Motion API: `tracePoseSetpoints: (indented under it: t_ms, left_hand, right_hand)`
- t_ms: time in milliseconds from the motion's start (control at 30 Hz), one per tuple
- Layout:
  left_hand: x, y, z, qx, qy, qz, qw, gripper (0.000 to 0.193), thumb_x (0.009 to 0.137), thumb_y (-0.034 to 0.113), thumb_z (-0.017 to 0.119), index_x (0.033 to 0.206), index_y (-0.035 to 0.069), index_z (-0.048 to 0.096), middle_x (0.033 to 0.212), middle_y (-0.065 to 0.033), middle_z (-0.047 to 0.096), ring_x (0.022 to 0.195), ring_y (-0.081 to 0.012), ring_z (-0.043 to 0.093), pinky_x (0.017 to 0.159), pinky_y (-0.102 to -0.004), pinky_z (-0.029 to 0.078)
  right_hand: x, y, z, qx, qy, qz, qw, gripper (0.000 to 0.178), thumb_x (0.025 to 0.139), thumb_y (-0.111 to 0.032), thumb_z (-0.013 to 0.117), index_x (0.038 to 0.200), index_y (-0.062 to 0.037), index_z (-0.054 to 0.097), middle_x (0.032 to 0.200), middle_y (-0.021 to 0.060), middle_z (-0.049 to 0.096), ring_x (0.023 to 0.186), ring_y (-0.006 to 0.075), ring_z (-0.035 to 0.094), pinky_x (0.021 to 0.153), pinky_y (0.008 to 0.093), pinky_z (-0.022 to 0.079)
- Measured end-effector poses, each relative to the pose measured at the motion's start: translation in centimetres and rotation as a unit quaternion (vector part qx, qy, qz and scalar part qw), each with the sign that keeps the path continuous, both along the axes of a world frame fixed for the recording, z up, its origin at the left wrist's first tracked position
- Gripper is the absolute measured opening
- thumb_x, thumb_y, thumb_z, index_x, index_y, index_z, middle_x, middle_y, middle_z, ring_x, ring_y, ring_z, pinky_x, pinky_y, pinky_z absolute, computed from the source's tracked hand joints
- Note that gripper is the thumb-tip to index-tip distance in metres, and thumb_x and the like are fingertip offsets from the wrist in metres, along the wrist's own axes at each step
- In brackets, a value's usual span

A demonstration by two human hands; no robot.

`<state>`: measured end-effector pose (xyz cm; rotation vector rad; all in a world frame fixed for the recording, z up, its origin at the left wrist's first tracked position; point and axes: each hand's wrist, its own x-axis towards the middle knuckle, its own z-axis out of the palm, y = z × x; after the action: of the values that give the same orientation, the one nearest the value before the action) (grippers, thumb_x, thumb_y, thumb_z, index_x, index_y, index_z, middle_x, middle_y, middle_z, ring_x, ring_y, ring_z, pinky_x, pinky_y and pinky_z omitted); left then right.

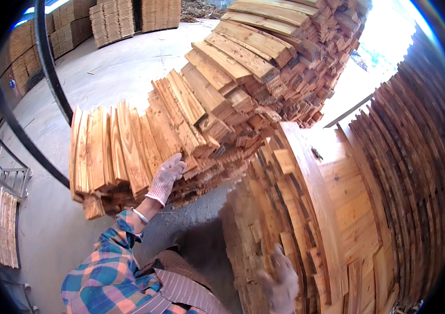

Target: The person repeatedly picks up wooden planks from a large pile and places them onto a growing stack. The person handles the planks one at a time or in small groups, aligning them on the stack. The task continues throughout the clip with the stack increasing in height.

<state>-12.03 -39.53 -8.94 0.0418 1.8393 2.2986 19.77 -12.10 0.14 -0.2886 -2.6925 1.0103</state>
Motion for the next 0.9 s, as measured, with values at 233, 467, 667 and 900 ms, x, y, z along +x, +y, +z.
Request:
tracePoseSetpoints:
  t_ms: [233,467,667,900]
  left_hand:
    - [-15.2,-0.3,2.0,0.078,0.102,0.032,0.991,0.084,0.088,0.027,0.073,0.148,-0.007,0.025,0.152,-0.0259,0.031,0.141,-0.0299,0.033,0.113,-0.0354,0.032]
    - [-28.7,1.5,7.1,0.120,0.078,0.038,0.989,0.081,0.092,0.023,0.068,0.150,-0.008,0.020,0.150,-0.0233,0.035,0.139,-0.0283,0.036,0.113,-0.0326,0.030]
    - [-39.5,4.0,2.8,0.089,0.074,-0.023,0.993,0.078,0.096,0.036,0.058,0.153,0.000,0.018,0.148,-0.0137,0.044,0.137,-0.0277,0.041,0.108,-0.0369,0.031]
    - [-37.7,6.7,10.1,0.081,-0.043,-0.021,0.996,0.080,0.093,0.046,0.061,0.150,0.005,0.024,0.144,-0.0227,0.044,0.130,-0.0397,0.044,0.101,-0.0522,0.041]
  right_hand:
    - [-30.6,-2.5,-1.1,-0.098,0.073,0.068,0.990,0.081,0.078,-0.018,0.079,0.148,-0.0089,0.039,0.130,0.0225,0.057,0.114,0.0292,0.060,0.094,0.0366,0.051]
    - [-50.4,-1.7,6.1,-0.199,0.069,-0.035,0.977,0.089,0.080,-0.029,0.077,0.150,-0.0046,0.029,0.141,0.0251,0.048,0.120,0.0272,0.057,0.094,0.0338,0.052]
    - [-59.2,0.4,3.3,-0.067,0.152,-0.158,0.973,0.049,0.082,-0.036,0.075,0.116,-0.0016,0.063,0.070,0.0028,0.061,0.051,0.0114,0.047,0.049,0.0306,0.042]
    - [-59.0,-5.7,6.4,-0.086,0.162,-0.262,0.948,0.035,0.079,-0.025,0.076,0.098,0.0008,0.062,0.077,0.0097,0.063,0.064,0.0155,0.059,0.054,0.0304,0.048]
